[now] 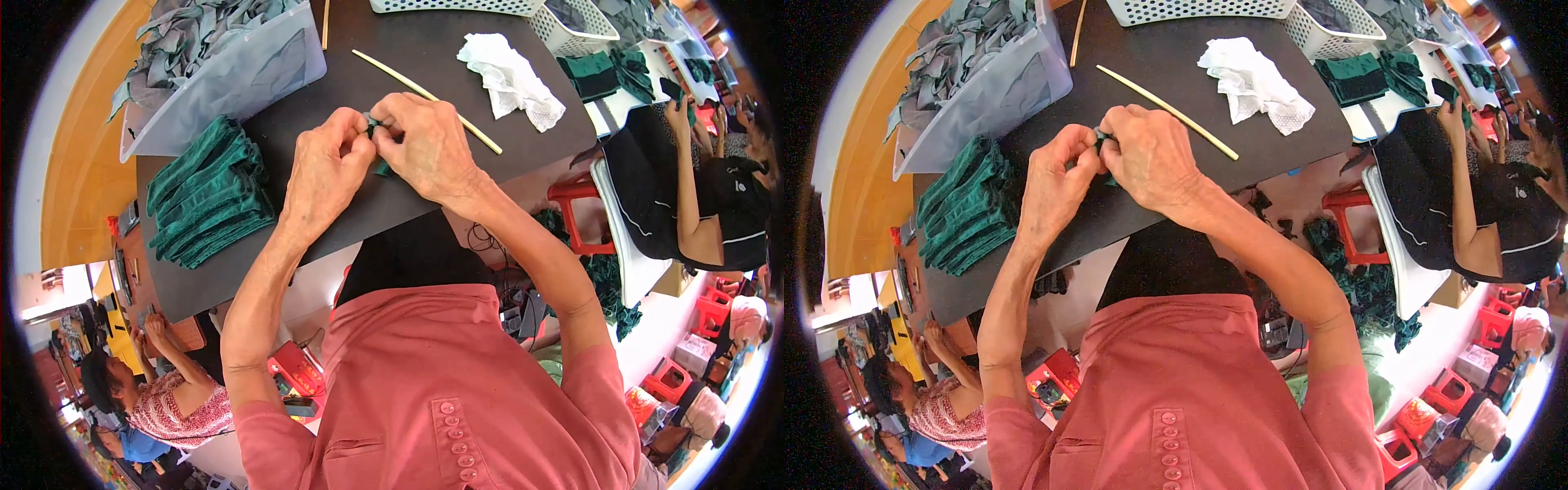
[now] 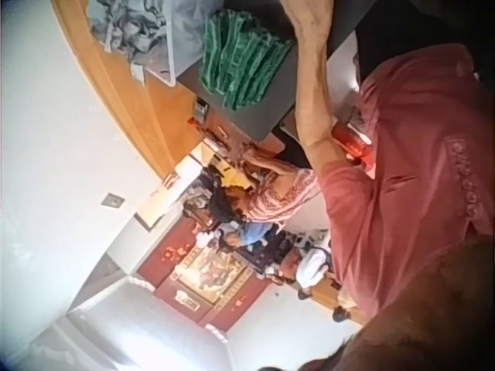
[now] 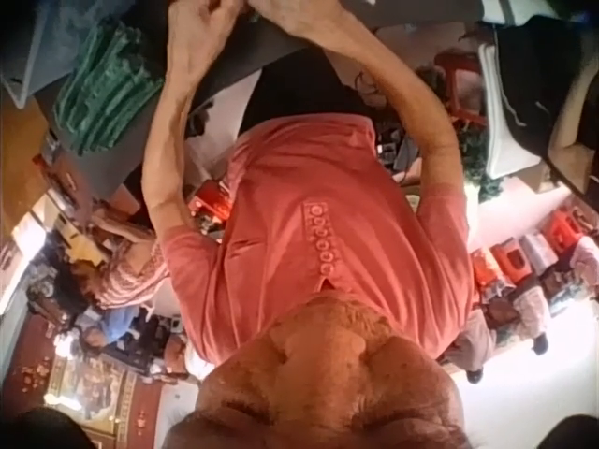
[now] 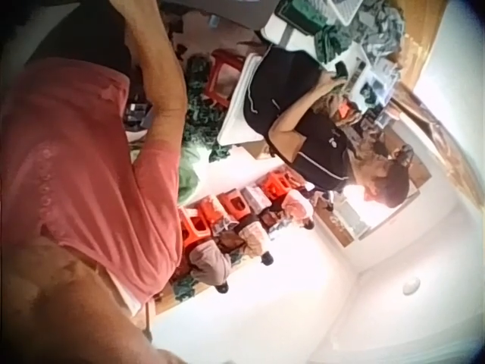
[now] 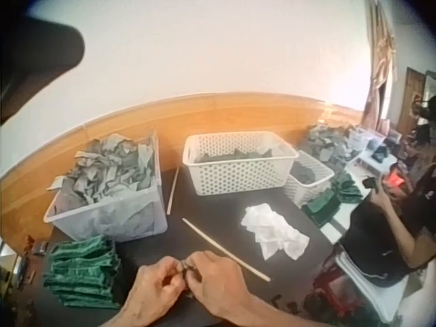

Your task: Manually turning small green fabric tubes right-side out using a thin wooden stick.

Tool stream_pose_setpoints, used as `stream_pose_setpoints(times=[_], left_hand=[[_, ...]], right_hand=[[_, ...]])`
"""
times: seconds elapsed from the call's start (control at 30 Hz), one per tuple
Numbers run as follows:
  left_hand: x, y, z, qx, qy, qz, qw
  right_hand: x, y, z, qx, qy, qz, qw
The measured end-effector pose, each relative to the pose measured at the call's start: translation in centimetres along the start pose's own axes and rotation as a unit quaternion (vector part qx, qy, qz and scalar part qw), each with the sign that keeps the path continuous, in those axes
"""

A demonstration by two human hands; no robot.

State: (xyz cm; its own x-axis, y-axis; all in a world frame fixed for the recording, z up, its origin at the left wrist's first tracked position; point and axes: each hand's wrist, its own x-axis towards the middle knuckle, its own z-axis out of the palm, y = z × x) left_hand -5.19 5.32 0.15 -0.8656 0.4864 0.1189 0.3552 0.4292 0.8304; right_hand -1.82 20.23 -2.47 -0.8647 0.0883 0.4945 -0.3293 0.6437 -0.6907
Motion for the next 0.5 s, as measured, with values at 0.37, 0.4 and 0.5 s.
stream_pose_setpoints(times=[0.37, 0.4, 0.5], left_hand=[[-0.7, -0.8, -0.9, -0.120, 0.000, -0.033, 0.992], [-0.8, -1.3, -0.8, -0.120, 0.000, -0.034, 0.992], [-1.1, -2.4, -0.6, -0.188, -0.014, -0.051, 0.981]], right_hand=[[2.6, 1.5, -2.2, 0.211, -0.156, 0.272, 0.926], [2.5, 1.2, -2.4, 0.233, -0.158, 0.315, 0.907], [2.0, 1.4, -2.6, 0.244, -0.162, 0.297, 0.909]])
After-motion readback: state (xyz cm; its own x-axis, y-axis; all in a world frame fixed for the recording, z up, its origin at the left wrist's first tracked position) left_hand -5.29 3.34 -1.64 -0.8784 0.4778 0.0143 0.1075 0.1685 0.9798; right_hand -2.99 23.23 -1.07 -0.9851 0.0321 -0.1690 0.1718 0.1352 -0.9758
